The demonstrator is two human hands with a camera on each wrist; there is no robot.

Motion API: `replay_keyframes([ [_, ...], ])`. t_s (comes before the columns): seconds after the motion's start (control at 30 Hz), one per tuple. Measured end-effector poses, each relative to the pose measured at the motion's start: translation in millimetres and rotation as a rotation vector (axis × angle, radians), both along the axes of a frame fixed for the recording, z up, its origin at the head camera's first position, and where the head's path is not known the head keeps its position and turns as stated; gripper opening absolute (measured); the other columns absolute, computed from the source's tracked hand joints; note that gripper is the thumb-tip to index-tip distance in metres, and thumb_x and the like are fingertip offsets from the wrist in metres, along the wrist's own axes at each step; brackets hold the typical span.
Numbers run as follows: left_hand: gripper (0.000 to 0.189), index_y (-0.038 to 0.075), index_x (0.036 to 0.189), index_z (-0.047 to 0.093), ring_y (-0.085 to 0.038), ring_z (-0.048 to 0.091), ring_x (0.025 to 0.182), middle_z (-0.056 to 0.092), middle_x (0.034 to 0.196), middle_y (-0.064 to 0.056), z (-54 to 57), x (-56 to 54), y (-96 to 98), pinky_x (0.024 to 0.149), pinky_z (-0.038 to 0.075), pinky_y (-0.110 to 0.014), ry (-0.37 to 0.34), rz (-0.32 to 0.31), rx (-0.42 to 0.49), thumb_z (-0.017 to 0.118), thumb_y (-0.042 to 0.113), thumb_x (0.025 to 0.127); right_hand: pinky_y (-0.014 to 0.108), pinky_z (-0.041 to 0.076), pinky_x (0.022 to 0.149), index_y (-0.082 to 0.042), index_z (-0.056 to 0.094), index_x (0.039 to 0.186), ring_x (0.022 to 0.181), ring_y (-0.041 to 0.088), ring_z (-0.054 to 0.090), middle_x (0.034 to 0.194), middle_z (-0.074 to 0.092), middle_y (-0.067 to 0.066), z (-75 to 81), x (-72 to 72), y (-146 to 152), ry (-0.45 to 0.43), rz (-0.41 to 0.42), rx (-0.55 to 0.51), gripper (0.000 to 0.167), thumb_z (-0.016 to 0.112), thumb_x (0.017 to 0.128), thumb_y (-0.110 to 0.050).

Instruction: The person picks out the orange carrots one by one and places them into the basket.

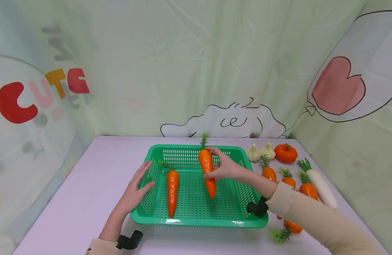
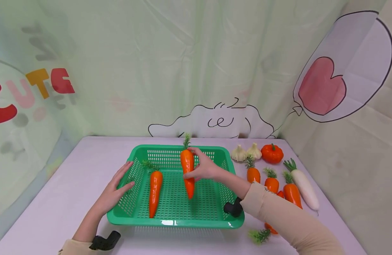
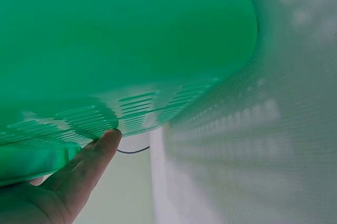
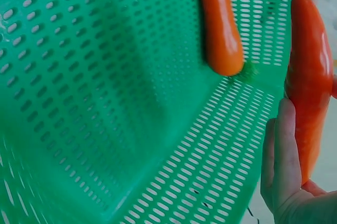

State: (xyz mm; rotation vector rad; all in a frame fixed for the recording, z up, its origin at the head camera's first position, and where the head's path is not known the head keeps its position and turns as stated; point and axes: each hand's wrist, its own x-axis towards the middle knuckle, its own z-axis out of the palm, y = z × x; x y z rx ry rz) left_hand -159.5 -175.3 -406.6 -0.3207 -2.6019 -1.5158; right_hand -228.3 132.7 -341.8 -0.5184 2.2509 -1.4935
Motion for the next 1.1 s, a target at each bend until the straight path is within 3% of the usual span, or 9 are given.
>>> replay_keyframes([
  [0.5, 0.062, 0.019, 0.145, 0.027, -0.036, 0.01, 0.136, 0.014, 0.152, -0.008, -0.2, 1.2, 0.7, 0.095, 0.015, -0.068, 0.001, 0.001, 0.008, 0.055, 0.019, 0.091, 0.039, 0.054, 0.056, -0.012, 0.028, 0.139, 0.072, 0.023, 0.059, 0.139, 0.026, 0.018, -27.4, -7.5, -22.8, -0.028, 0.018, 0.072, 0.088, 0.077, 0.067, 0.001],
  [0.87, 0.062, 0.017, 0.145, 0.027, -0.037, 0.01, 0.136, 0.014, 0.151, -0.01, -0.1, 0.6, -0.1, 0.095, 0.016, -0.068, 0.004, 0.0, 0.017, 0.055, 0.016, 0.09, 0.041, 0.054, 0.056, -0.01, 0.032, 0.137, 0.092, 0.032, 0.054, 0.133, 0.033, 0.017, -43.1, -10.0, -46.8, -0.048, 0.03, 0.134, 0.089, 0.079, 0.063, 0.002],
  [1.1, 0.062, 0.017, 0.145, 0.027, -0.038, 0.01, 0.136, 0.015, 0.151, -0.01, 0.1, 0.4, 0.7, 0.095, 0.016, -0.069, 0.009, -0.005, 0.016, 0.055, 0.016, 0.09, 0.042, 0.054, 0.055, -0.011, 0.034, 0.136, 0.094, 0.031, 0.053, 0.131, 0.036, 0.015, -52.3, -11.9, -58.0, -0.083, 0.02, 0.151, 0.086, 0.079, 0.063, 0.002],
])
